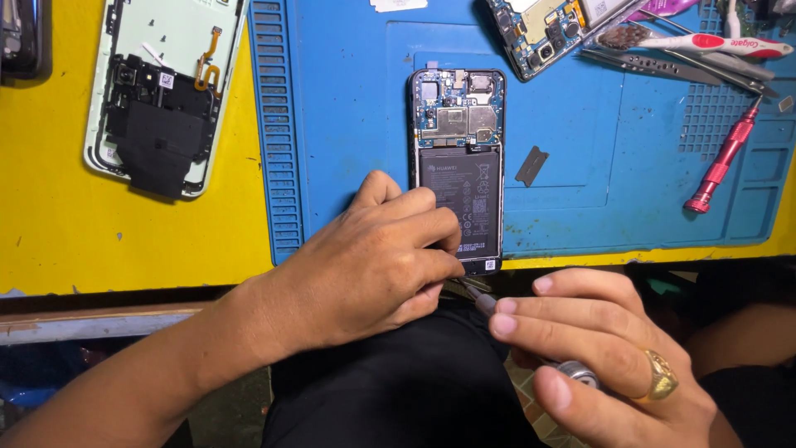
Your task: Disassembling a mobile phone to remove the battery and internal circuit boards using repair tools.
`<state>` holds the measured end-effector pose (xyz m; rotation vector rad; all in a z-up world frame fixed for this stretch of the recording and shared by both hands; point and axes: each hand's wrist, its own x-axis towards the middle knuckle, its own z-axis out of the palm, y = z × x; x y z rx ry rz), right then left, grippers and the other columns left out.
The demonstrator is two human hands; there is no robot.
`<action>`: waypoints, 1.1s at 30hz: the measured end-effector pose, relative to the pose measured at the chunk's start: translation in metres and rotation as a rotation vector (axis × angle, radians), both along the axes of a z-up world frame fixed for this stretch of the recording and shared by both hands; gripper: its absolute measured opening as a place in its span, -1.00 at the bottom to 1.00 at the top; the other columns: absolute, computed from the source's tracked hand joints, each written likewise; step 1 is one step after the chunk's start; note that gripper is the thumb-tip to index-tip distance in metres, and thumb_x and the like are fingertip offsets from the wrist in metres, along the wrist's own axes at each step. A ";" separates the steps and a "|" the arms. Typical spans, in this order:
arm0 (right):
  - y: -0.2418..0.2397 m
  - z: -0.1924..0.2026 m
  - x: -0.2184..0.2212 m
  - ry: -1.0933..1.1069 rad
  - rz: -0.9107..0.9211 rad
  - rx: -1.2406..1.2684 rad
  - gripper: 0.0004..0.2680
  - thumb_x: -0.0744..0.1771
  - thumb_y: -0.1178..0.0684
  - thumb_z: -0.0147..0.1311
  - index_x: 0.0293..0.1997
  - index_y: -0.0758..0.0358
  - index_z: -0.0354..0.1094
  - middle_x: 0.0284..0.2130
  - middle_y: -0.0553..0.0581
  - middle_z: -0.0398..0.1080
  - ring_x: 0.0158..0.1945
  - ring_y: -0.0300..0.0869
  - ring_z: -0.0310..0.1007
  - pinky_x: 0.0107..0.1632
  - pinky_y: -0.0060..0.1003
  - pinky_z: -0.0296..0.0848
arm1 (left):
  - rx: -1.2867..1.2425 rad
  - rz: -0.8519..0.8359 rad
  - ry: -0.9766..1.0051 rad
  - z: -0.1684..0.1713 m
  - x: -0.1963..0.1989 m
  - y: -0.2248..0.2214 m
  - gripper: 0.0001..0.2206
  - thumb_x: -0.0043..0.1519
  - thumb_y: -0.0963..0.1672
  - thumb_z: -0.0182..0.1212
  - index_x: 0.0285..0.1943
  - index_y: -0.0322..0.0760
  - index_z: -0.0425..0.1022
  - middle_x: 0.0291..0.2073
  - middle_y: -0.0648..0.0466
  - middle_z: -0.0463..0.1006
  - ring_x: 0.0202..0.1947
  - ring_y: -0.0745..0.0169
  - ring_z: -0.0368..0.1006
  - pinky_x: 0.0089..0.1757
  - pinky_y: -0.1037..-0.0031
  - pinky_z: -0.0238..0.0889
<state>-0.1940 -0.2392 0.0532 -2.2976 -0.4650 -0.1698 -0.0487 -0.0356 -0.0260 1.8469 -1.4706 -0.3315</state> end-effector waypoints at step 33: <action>0.001 -0.013 0.020 -0.086 -0.009 -0.137 -0.77 0.30 0.12 0.19 0.04 0.10 0.33 -0.10 0.15 0.55 0.01 -0.04 0.63 0.25 0.04 0.62 | 0.537 0.482 -0.746 0.026 0.131 0.119 -0.93 0.47 -0.12 0.33 -0.05 -0.12 0.69 -0.21 0.12 0.69 -0.22 0.15 0.62 -0.12 0.25 0.47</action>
